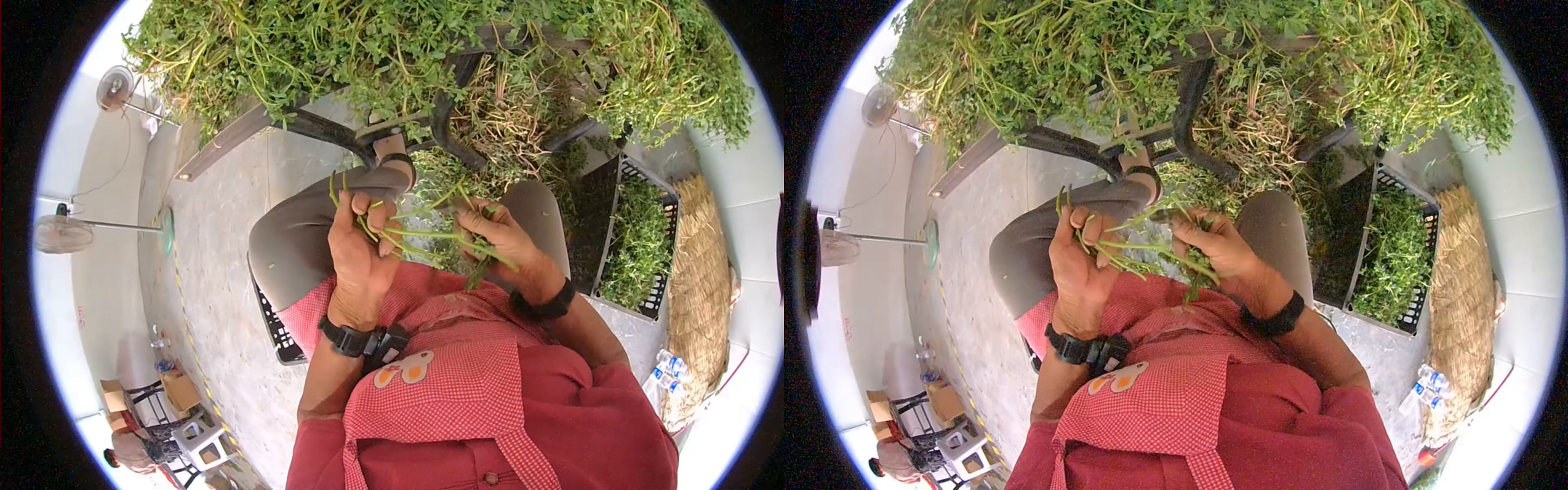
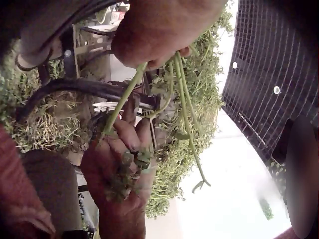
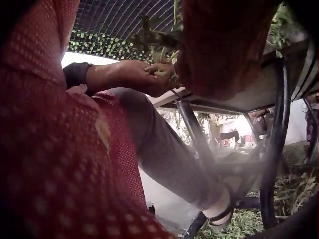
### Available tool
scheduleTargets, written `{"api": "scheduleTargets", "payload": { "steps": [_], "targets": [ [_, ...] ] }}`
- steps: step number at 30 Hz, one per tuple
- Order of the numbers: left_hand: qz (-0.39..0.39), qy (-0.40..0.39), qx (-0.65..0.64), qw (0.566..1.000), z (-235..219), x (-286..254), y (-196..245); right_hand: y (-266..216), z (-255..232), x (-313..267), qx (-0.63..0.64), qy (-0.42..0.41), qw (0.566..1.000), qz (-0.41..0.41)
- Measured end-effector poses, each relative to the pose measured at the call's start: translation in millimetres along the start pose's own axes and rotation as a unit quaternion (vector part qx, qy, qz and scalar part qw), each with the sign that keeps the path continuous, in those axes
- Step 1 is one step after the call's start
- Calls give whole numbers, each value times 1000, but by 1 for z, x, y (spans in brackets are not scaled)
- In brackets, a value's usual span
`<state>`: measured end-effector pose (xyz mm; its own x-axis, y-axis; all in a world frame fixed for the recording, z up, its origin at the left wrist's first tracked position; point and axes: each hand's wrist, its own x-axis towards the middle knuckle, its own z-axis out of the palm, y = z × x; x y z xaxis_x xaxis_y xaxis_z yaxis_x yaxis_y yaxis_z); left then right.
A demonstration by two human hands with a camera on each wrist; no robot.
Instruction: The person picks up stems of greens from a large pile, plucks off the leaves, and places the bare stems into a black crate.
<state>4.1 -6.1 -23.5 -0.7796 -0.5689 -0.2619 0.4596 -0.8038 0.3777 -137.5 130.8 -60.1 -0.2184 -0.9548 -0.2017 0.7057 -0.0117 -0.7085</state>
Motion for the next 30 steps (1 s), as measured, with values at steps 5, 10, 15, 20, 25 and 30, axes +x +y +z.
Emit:
{"api": "scheduleTargets", "payload": {
  "steps": [5, 10, 15, 20, 25, 30],
  "targets": [
    [-11, 7, 8, 1000, 2, -1, -3, 0, 1, -1, -49, 16, 999, -18],
    [5, 53, 101, 994, 10, -3, -14, -1, 4, 1, -107, -7, 994, 29],
    [50, 39, 109, 992, -3, 1, -2, -2, 13, -8, 3, 136, 987, -82],
    [46, 45, 158, 985, -3, 0, -4, -49, -59, -37, -160, 243, 941, -171],
    [37, 69, 159, 984, 3, -1, -6, -140, -204, -121, -387, 534, 709, -250],
    [16, 38, 215, 976, 5, 1, -13, -149, -284, -165, -849, 447, 241, -146]
  ]
}}
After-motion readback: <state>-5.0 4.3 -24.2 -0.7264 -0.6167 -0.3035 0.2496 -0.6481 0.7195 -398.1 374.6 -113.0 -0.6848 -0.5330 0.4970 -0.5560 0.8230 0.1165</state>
